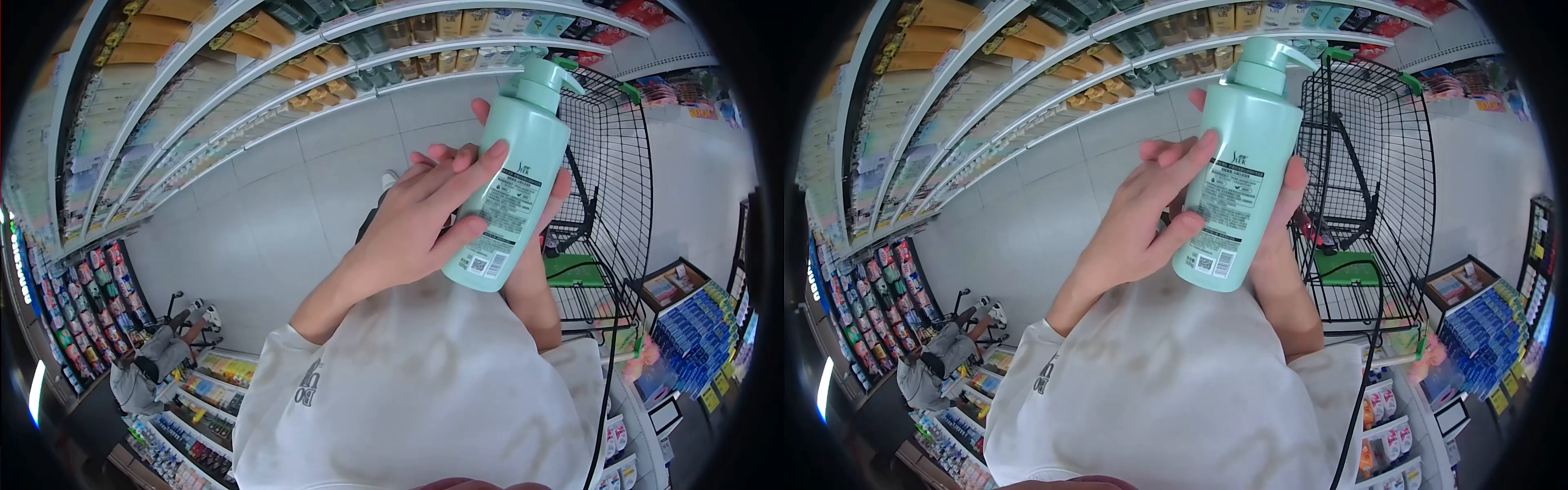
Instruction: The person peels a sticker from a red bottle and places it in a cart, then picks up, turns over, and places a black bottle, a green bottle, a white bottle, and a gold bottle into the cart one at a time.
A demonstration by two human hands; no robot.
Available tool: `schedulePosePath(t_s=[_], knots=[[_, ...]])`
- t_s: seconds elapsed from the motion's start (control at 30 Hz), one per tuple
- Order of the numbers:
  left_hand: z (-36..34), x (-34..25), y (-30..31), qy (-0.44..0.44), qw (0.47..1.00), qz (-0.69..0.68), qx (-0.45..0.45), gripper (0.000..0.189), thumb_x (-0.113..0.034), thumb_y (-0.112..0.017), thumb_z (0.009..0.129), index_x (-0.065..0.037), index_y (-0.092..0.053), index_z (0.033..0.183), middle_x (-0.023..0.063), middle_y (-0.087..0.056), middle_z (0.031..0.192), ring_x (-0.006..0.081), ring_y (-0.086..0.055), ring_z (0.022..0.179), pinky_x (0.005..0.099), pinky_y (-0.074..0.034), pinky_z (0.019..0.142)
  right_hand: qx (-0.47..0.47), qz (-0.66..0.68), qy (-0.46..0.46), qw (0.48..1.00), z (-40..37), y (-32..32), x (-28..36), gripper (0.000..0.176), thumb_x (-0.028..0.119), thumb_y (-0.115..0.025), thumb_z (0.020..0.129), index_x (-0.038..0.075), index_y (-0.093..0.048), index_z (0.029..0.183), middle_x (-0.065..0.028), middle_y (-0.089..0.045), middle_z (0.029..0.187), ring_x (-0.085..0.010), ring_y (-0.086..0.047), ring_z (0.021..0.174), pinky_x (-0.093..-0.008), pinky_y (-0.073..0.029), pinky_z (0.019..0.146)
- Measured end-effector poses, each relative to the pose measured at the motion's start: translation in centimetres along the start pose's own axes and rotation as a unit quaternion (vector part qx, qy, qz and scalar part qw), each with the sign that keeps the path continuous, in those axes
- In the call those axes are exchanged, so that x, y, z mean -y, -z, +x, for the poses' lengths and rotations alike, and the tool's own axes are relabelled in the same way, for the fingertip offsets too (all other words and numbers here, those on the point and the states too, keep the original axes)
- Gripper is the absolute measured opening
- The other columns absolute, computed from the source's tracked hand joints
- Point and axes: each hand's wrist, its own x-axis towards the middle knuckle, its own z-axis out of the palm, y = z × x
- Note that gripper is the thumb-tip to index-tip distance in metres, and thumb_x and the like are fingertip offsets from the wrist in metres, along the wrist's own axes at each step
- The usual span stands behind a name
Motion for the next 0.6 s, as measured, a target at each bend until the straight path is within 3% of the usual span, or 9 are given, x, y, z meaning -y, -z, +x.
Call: schedulePosePath(t_s=[0.17, 0.37, 0.5, 0.6], knots=[[-2.2, 3.0, 3.0, -0.031, 0.998, -0.013, -0.044, 0.062, -0.014, -0.060, 0.080, -0.006, -0.044, 0.139, 0.0112, -0.059, 0.100, 0.0254, -0.053, 0.078, 0.0362, -0.043, 0.080, -0.045, -0.039, 0.016, 0.998, 1.9, -0.2, -4.0, 0.115, 0.082, -0.051, 0.069, 0.003, -0.018, 0.147, -0.0210, -0.062, 0.110, -0.0465, -0.047, 0.119, -0.0527, -0.035, 0.102], [-4.9, 5.8, 7.0, -0.035, 0.995, -0.075, -0.047, 0.058, -0.018, -0.063, 0.080, -0.007, -0.048, 0.136, 0.0130, -0.060, 0.109, 0.0274, -0.055, 0.079, 0.0384, -0.045, 0.082, -0.088, -0.065, 0.007, 0.994, 4.1, -0.6, -8.6, 0.112, 0.080, -0.051, 0.072, 0.003, -0.020, 0.147, -0.0209, -0.062, 0.111, -0.0470, -0.048, 0.118, -0.0523, -0.032, 0.104], [-6.0, 6.9, 9.4, -0.022, 0.997, -0.070, -0.027, 0.065, -0.019, -0.064, 0.079, -0.007, -0.042, 0.139, 0.0150, -0.057, 0.122, 0.0285, -0.058, 0.085, 0.0391, -0.046, 0.085, -0.102, -0.083, 0.004, 0.991, 4.9, -0.9, -11.1, 0.112, 0.079, -0.052, 0.072, 0.003, -0.019, 0.147, -0.0218, -0.062, 0.114, -0.0462, -0.047, 0.120, -0.0525, -0.031, 0.105], [-6.6, 8.1, 10.9, -0.040, 0.996, -0.076, -0.020, 0.070, -0.018, -0.066, 0.077, -0.007, -0.039, 0.140, 0.0151, -0.054, 0.126, 0.0275, -0.058, 0.084, 0.0377, -0.047, 0.084, -0.131, -0.118, 0.010, 0.984, 5.6, -1.0, -12.7, 0.112, 0.078, -0.054, 0.072, 0.003, -0.018, 0.147, -0.0229, -0.061, 0.115, -0.0449, -0.046, 0.121, -0.0510, -0.038, 0.100]])
